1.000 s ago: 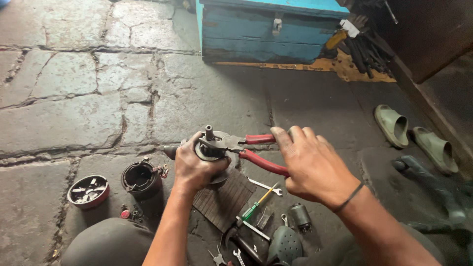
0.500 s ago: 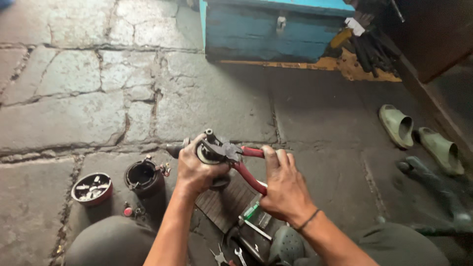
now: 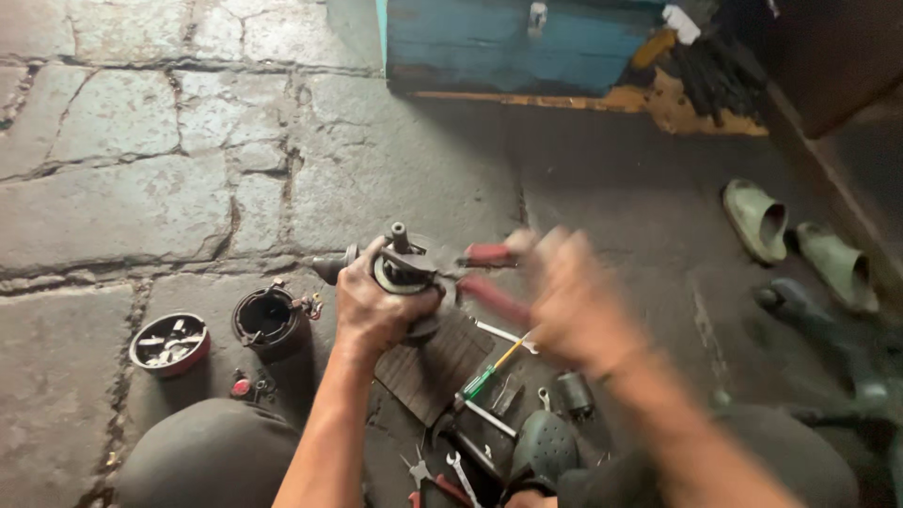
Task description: The person sits on the floor and uses pliers to manipulate a small metal component on a cylindrical motor part. They repeatedly grip and twist the component while holding the motor steady with their other hand.
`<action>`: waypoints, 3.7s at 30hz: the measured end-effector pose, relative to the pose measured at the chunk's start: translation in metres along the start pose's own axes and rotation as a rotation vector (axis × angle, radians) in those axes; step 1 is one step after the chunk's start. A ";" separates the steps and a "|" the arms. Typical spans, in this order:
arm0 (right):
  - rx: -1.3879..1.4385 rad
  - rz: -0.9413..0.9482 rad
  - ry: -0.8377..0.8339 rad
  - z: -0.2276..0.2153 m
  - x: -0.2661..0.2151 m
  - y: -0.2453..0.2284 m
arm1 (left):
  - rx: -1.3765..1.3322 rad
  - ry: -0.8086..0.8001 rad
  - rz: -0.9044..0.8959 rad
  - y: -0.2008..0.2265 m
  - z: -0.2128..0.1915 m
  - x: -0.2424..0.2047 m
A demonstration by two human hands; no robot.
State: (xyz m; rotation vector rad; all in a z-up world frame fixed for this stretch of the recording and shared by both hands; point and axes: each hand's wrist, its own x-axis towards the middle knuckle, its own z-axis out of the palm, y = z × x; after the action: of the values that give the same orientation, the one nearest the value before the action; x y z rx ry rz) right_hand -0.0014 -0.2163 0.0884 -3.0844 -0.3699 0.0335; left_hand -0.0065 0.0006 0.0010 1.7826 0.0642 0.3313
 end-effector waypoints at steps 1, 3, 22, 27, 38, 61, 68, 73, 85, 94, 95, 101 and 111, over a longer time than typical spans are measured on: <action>0.134 -0.104 0.158 0.022 -0.009 -0.010 | 0.071 0.018 0.017 0.003 0.001 0.005; 0.249 -0.204 0.295 0.041 -0.019 -0.003 | 0.109 0.023 0.020 0.007 0.006 0.007; 0.187 -0.217 0.307 0.035 -0.034 0.016 | 0.227 0.060 0.040 0.005 0.012 -0.004; -0.041 -0.186 0.107 0.003 -0.026 0.021 | 0.225 0.076 0.064 0.005 0.007 -0.001; 0.183 -0.180 0.300 0.027 -0.034 0.007 | 0.092 0.072 0.052 -0.002 0.013 -0.003; 0.093 -0.506 0.136 0.001 -0.007 0.033 | -0.258 0.045 0.014 -0.007 0.021 -0.010; 0.065 -0.596 0.276 -0.005 -0.007 0.061 | -0.080 0.028 0.067 0.009 0.027 -0.012; 0.060 -0.561 0.319 -0.004 -0.006 0.081 | 0.029 0.014 0.115 0.014 0.033 -0.011; 1.554 0.453 -0.214 0.112 -0.060 0.085 | 0.005 0.084 0.045 0.013 0.030 -0.009; 2.339 1.301 -0.357 0.238 -0.116 0.058 | 0.058 0.061 0.022 0.015 0.019 -0.006; 2.364 1.339 -0.285 0.239 -0.120 0.058 | 0.061 0.073 -0.004 0.018 0.012 -0.005; 2.366 1.514 -0.226 0.263 -0.102 -0.008 | 0.054 0.002 0.260 0.040 -0.034 -0.006; 2.326 1.355 -0.727 0.259 -0.111 -0.036 | 0.083 0.079 0.265 0.040 -0.047 -0.002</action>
State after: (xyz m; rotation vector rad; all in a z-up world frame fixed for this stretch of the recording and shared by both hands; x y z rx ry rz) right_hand -0.1241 -0.1990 -0.1671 -0.4628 0.9897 0.7830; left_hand -0.0257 0.0347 0.0485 1.8631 -0.1049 0.5967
